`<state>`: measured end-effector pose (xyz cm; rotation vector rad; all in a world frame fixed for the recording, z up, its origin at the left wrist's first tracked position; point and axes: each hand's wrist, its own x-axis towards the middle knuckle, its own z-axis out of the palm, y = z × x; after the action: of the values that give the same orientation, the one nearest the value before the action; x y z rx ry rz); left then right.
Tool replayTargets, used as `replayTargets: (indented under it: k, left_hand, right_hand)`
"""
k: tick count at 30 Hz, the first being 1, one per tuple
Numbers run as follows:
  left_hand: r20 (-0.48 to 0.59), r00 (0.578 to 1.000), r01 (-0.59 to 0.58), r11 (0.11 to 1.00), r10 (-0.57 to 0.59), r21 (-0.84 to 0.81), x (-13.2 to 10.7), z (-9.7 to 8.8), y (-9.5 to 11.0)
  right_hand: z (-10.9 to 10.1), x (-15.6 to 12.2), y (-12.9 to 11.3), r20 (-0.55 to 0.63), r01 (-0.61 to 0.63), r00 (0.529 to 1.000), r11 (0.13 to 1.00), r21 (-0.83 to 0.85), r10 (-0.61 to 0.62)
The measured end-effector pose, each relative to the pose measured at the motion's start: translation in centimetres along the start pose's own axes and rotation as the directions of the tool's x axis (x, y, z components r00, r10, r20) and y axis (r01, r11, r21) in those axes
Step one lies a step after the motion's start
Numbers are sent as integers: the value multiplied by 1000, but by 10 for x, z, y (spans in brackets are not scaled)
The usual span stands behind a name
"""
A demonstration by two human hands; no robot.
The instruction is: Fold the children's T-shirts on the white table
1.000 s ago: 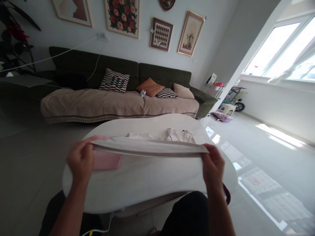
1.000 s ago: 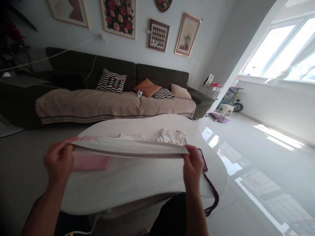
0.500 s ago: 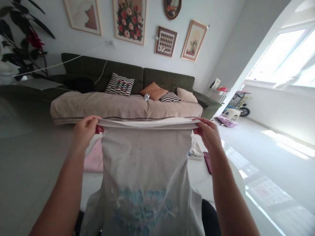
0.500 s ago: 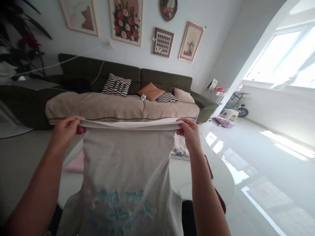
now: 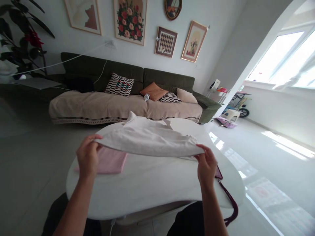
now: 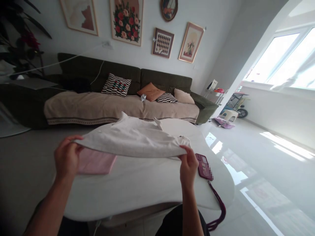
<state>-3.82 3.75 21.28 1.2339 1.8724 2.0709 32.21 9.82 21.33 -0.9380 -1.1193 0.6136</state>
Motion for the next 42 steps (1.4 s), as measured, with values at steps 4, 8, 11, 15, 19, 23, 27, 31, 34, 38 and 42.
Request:
replayTargets:
  k: [4, 8, 11, 15, 19, 23, 27, 31, 34, 38, 42]
  left_hand:
    - [172, 943, 248, 946, -285, 207, -79, -8, -58]
    - [328, 856, 203, 844, -399, 496, -143, -30, -105]
    - [454, 782, 94, 801, -427, 592, -161, -49, -122]
    - [499, 828, -149, 759, -255, 634, -148, -44, -106]
    - [555, 832, -362, 768, 10, 528, -119, 27, -79]
    - [694, 715, -469, 795, 85, 385, -102, 123, -84]
    - [820, 572, -510, 789, 15, 342, -104, 167, -113]
    - [862, 503, -553, 744, -60, 375, -110, 167, -135]
    - [871, 481, -577, 711, -102, 402, -110, 166, -138]
    - [879, 464, -597, 696, -106, 399, -107, 169, -136]
    - [891, 444, -598, 711, -92, 371, -105, 170, -134]
  right_hand:
    - [-40, -70, 77, 133, -201, 961, 944, -263, 241]
    - [-76, -121, 122, 196, -180, 911, 776, -604, 364]
    - [-95, -133, 128, 295, -67, 894, 753, -655, 336]
    - [-104, -120, 114, 523, 73, 769, 762, -644, 367]
    - [-85, -95, 100, 550, 79, 733, 753, -653, 400]
    - [-41, -73, 101, 570, 100, 740, 780, -617, 356]
    - [1, -47, 121, 586, 131, 745, 792, -596, 318]
    - [34, -11, 158, 484, 98, 817, 753, -650, 312]
    - [62, 9, 188, 407, 56, 861, 740, -670, 304]
    - [92, 17, 220, 373, -12, 871, 773, -634, 320]
    - [92, 33, 238, 284, -141, 892, 813, -566, 352]
